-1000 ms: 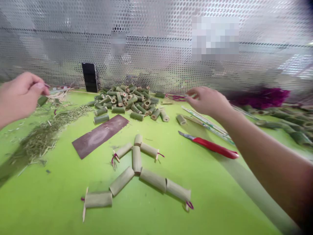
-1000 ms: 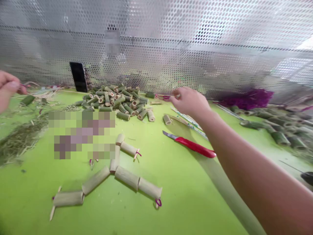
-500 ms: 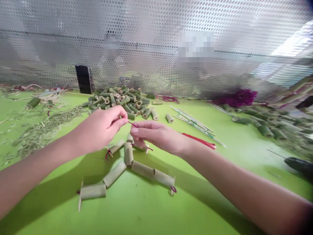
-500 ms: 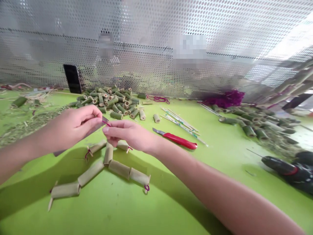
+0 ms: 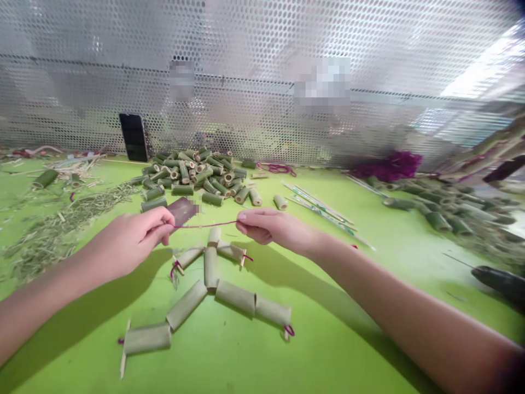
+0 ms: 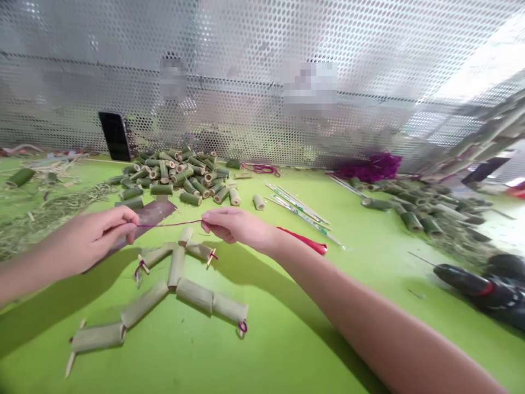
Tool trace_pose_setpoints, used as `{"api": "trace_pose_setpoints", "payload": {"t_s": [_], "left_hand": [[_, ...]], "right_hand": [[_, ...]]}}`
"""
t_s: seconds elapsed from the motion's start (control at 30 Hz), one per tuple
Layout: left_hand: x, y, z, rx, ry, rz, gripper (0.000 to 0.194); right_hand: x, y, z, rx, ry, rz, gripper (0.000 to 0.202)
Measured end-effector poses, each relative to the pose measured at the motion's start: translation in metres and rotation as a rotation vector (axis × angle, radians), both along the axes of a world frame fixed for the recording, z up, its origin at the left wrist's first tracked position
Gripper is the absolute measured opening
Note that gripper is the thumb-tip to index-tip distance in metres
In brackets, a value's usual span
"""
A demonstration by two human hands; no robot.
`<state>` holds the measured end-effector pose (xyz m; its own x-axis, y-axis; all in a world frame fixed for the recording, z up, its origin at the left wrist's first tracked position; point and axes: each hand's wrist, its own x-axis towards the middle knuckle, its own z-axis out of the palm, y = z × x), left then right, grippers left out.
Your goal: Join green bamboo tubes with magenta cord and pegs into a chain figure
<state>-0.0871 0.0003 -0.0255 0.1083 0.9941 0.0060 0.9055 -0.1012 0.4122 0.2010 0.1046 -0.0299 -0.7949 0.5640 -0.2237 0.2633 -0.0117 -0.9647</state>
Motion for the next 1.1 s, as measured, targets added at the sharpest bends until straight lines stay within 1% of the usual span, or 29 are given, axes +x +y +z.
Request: {"api": "trace_pose_setpoints", "payload": {"t_s": [0.13,0.23,0.33,0.47,0.6,0.73,0.87,1.0,1.1], "left_hand": [[-0.011,0.007,-0.003,0.065,0.019,0.051,0.032],[-0.014,0.01,-0.006,0.043,0.041,0.046,0.035],[-0.015,0.011,-0.01,0.03,0.155,0.029,0.041],[-0.016,0.011,-0.01,0.081,0.349,-0.005,0.047],[-0.016,0.011,-0.007,0.097,0.376,-0.034,0.046],[-0.016,0.01,-0.005,0.099,0.389,-0.057,0.044],[-0.017,0.011,-0.006,0.115,0.384,-0.063,0.043],[-0.02,0.014,-0.006,0.085,0.415,-0.069,0.043],[-0.03,0.019,-0.001,0.058,0.416,-0.019,0.04]], "right_hand": [[0.001,0.006,-0.002,0.0,0.0,-0.084,0.043],[0.0,0.007,-0.004,-0.016,0.011,-0.13,0.042],[0.001,0.01,-0.005,-0.014,0.094,-0.215,0.037],[0.005,0.017,0.0,0.001,0.237,-0.347,0.034],[0.006,0.02,0.005,-0.012,0.31,-0.415,0.039],[0.005,0.02,0.003,0.009,0.298,-0.448,0.039],[0.005,0.021,0.0,0.022,0.301,-0.468,0.038],[0.006,0.022,-0.003,0.024,0.306,-0.48,0.038],[0.006,0.022,-0.004,0.013,0.3,-0.472,0.035]]}}
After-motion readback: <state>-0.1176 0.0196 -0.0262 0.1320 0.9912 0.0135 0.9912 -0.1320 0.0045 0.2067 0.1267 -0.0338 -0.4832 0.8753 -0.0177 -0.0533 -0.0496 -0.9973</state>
